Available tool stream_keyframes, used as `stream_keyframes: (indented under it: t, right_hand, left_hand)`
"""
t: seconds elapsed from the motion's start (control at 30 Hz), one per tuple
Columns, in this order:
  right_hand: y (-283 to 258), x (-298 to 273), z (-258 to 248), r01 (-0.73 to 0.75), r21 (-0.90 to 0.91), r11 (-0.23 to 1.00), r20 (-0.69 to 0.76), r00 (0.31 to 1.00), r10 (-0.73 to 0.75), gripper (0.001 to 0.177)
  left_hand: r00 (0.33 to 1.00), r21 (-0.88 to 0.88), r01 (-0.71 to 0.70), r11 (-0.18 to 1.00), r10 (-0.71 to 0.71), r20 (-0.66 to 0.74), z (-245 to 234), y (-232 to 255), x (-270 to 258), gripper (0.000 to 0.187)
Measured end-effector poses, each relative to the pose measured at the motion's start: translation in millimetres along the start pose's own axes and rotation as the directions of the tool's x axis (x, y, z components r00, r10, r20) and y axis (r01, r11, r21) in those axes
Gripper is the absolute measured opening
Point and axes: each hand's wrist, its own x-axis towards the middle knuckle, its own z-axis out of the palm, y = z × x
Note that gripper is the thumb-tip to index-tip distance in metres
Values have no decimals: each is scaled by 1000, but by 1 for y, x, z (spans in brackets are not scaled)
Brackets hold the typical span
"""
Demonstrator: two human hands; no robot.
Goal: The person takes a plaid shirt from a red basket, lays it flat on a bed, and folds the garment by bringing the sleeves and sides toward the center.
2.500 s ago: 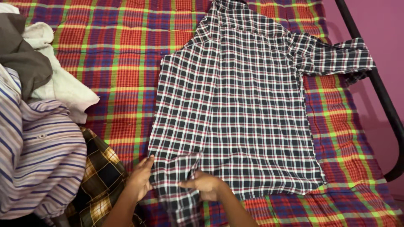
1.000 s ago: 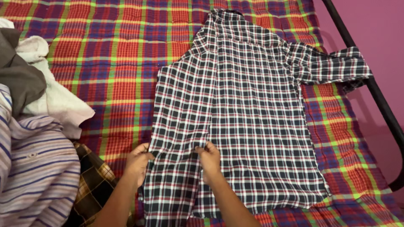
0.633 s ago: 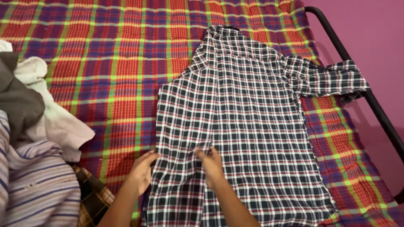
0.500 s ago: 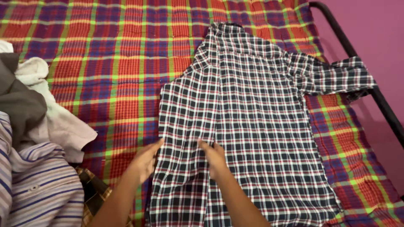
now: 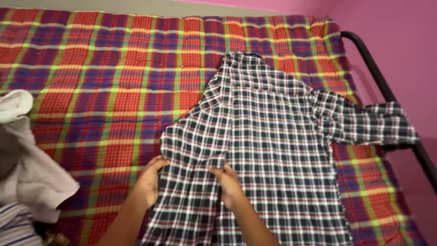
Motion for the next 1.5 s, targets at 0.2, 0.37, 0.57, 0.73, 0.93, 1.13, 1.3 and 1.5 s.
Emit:
stream_keyframes:
  t: [0.2, 0.37, 0.57, 0.73, 0.93, 1.13, 1.3, 1.5]
  right_hand:
    - [-58, 20, 10, -31, -106, 994, -48, 999, 26, 39]
    - [-48, 57, -1, -10, -21, 1000, -194, 981, 6, 35]
    - [-45, 96, -18, 91, 7, 996, -104, 991, -90, 38]
    - [-76, 102, 4, -115, -147, 982, -333, 941, 60, 53]
    - [-86, 143, 14, 110, -85, 990, -47, 992, -114, 61]
    - [-113, 151, 41, -74, -133, 988, -273, 961, 35, 60]
    - [-129, 167, 47, -27, -78, 997, -208, 978, 10, 76]
    - [-136, 191, 55, 0, -195, 981, -156, 987, -31, 84]
  left_hand:
    - [992, -69, 117, 991, -120, -42, 17, 33, 10, 70]
    - [997, -104, 67, 992, -70, -27, 25, 42, 25, 61]
    - [1000, -79, 5, 997, -7, -16, 14, 44, 53, 42]
    - [998, -103, -46, 994, 42, -48, 5, 49, 83, 29]
    - [932, -139, -286, 948, 241, -270, -2, 40, 99, 27]
    - [840, -90, -458, 884, 398, -369, 0, 33, 110, 17]
    - [790, -42, -519, 854, 460, -405, 0, 32, 120, 16]
    - [746, -89, -525, 846, 408, -526, -2, 30, 140, 20]
